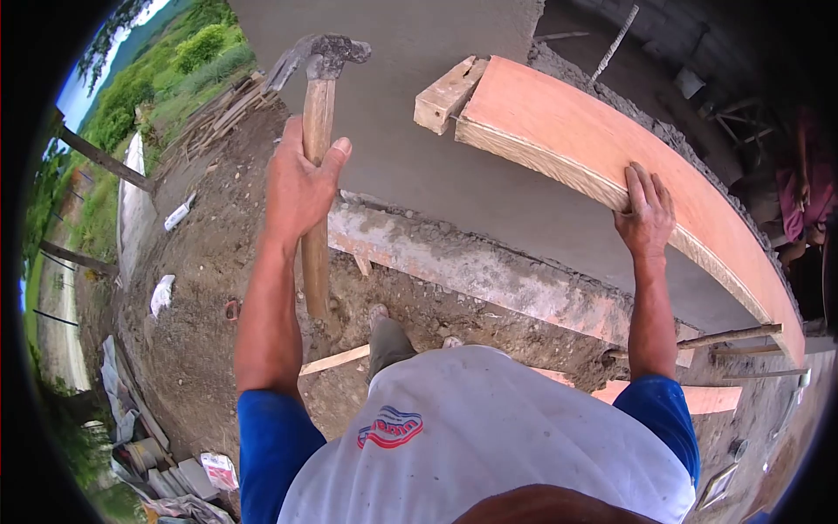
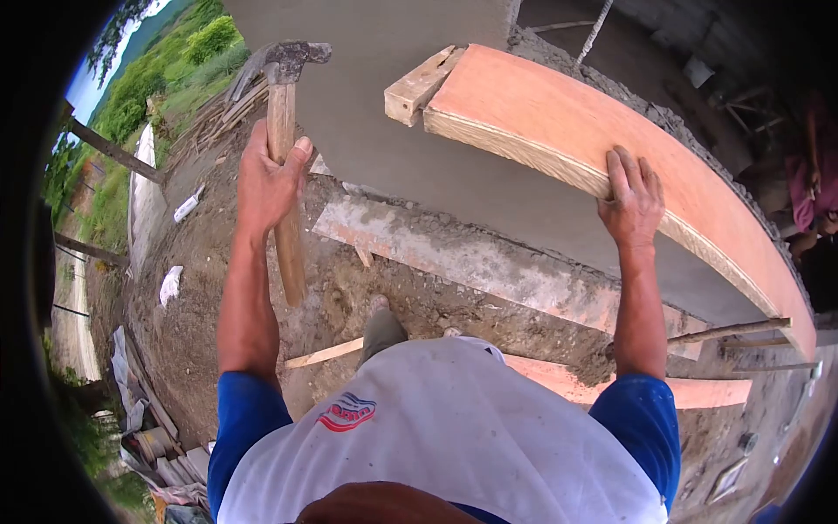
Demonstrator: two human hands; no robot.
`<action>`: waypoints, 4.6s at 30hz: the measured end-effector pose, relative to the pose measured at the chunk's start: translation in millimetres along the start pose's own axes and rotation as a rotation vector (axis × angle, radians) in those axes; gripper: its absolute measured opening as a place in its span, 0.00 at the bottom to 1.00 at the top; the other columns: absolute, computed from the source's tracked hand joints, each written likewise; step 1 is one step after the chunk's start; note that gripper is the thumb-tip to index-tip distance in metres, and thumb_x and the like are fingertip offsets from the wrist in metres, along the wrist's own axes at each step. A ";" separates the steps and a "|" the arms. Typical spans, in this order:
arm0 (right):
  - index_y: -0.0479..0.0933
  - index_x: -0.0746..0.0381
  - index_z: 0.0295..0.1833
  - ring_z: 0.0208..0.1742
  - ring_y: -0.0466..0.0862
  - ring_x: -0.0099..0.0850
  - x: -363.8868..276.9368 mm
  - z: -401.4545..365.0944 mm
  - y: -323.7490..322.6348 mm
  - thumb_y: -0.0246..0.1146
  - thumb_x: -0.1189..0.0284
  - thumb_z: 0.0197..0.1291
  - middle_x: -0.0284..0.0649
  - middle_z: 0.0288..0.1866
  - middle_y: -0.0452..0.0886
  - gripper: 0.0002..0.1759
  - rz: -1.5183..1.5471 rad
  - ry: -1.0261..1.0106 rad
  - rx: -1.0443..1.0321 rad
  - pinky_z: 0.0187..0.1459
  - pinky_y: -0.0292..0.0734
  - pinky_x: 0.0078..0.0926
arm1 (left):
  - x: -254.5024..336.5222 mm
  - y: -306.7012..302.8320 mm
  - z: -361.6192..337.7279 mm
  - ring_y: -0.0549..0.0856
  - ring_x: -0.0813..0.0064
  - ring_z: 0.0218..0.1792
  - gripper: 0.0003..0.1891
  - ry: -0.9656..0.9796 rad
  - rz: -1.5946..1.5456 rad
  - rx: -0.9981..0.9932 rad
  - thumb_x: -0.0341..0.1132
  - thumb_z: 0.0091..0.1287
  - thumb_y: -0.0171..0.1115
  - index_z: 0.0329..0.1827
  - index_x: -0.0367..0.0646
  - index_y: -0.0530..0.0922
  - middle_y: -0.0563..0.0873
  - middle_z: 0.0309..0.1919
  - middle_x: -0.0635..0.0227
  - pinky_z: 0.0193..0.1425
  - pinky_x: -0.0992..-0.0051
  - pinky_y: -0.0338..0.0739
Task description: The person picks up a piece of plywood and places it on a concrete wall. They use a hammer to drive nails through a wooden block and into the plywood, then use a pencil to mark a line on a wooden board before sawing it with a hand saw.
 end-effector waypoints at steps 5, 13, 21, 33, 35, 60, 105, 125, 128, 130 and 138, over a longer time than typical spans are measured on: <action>0.77 0.53 0.61 0.60 0.81 0.45 -3.8 2.5 0.2 0.68 0.79 0.38 0.32 0.63 0.81 0.36 -0.027 0.005 -0.026 0.59 0.76 0.41 | 31.6 20.8 -12.2 0.85 0.49 0.28 0.21 0.470 0.435 -0.289 0.39 0.67 0.64 0.57 0.39 0.69 0.83 0.28 0.51 0.34 0.57 0.79; 0.77 0.53 0.62 0.61 0.80 0.45 -6.9 4.9 3.2 0.66 0.78 0.38 0.33 0.63 0.80 0.37 -0.070 0.035 -0.069 0.61 0.75 0.42 | -4.7 39.9 39.5 0.87 0.46 0.31 0.10 0.492 0.783 -0.502 0.29 0.64 0.58 0.45 0.43 0.68 0.82 0.35 0.52 0.34 0.52 0.81; 0.77 0.51 0.62 0.62 0.79 0.43 -7.7 5.8 6.0 0.65 0.78 0.36 0.31 0.65 0.80 0.39 -0.112 0.069 -0.094 0.65 0.70 0.47 | 3.6 53.2 39.2 0.86 0.45 0.31 0.11 0.645 0.657 -0.559 0.28 0.64 0.58 0.46 0.40 0.68 0.83 0.33 0.49 0.34 0.53 0.81; 0.77 0.50 0.62 0.64 0.78 0.39 -7.9 6.8 6.6 0.65 0.76 0.36 0.29 0.65 0.79 0.38 -0.162 0.092 -0.121 0.71 0.61 0.50 | 5.2 43.0 54.4 0.86 0.43 0.34 0.11 0.561 0.563 -0.633 0.27 0.64 0.60 0.46 0.38 0.68 0.83 0.31 0.45 0.36 0.51 0.81; 0.78 0.50 0.62 0.64 0.78 0.39 -6.9 6.4 4.4 0.65 0.76 0.37 0.29 0.65 0.79 0.38 -0.165 0.091 -0.124 0.71 0.61 0.50 | -11.9 42.6 69.7 0.86 0.43 0.34 0.11 0.419 0.684 -0.669 0.27 0.65 0.59 0.47 0.37 0.68 0.83 0.32 0.44 0.36 0.50 0.81; 0.77 0.47 0.62 0.64 0.78 0.34 -9.9 7.5 6.2 0.65 0.75 0.39 0.25 0.65 0.80 0.36 -0.205 0.165 -0.144 0.75 0.54 0.51 | -26.4 59.3 60.2 0.85 0.48 0.31 0.14 0.669 0.623 -0.803 0.27 0.58 0.62 0.46 0.44 0.71 0.83 0.33 0.54 0.33 0.53 0.80; 0.74 0.69 0.59 0.44 0.84 0.31 -272.8 63.7 144.6 0.56 0.44 0.70 0.45 0.52 0.83 0.35 1.945 1.116 -0.330 0.51 0.81 0.33 | -119.6 72.3 116.6 0.77 0.79 0.23 0.28 -0.084 -0.841 -0.827 0.58 0.69 0.62 0.48 0.38 0.72 0.76 0.21 0.72 0.28 0.75 0.75; 0.78 0.64 0.57 0.38 0.83 0.26 -271.1 69.1 153.2 0.57 0.41 0.68 0.39 0.47 0.86 0.34 1.818 1.053 -0.339 0.46 0.79 0.30 | 81.4 79.3 204.6 0.84 0.45 0.34 0.21 0.781 0.486 -0.640 0.39 0.64 0.69 0.55 0.38 0.74 0.83 0.25 0.46 0.38 0.54 0.74; 0.78 0.65 0.58 0.36 0.83 0.25 -268.6 72.8 146.2 0.58 0.41 0.67 0.39 0.47 0.86 0.36 1.801 1.052 -0.313 0.44 0.79 0.29 | 80.5 88.6 204.5 0.78 0.49 0.27 0.20 0.917 0.482 -0.587 0.40 0.64 0.69 0.52 0.38 0.75 0.80 0.23 0.51 0.36 0.59 0.73; 0.77 0.66 0.59 0.36 0.83 0.25 -267.3 71.4 146.4 0.59 0.42 0.66 0.41 0.47 0.86 0.36 1.789 1.054 -0.315 0.43 0.79 0.28 | 79.7 86.6 199.3 0.80 0.49 0.28 0.20 0.824 0.559 -0.655 0.40 0.63 0.69 0.51 0.38 0.76 0.80 0.25 0.50 0.37 0.58 0.73; 0.73 0.66 0.61 0.41 0.85 0.32 -242.2 40.9 135.2 0.65 0.53 0.67 0.44 0.49 0.84 0.30 1.896 1.091 -0.034 0.46 0.82 0.31 | -50.1 98.7 180.8 0.85 0.74 0.30 0.24 0.025 -0.140 -0.699 0.49 0.67 0.68 0.49 0.34 0.77 0.86 0.31 0.59 0.27 0.73 0.78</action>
Point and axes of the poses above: each hand's wrist, its own z-axis towards the middle knuckle, its own y-axis out of the palm, x = y × z, the point moved 6 cm from there along z, towards the middle knuckle
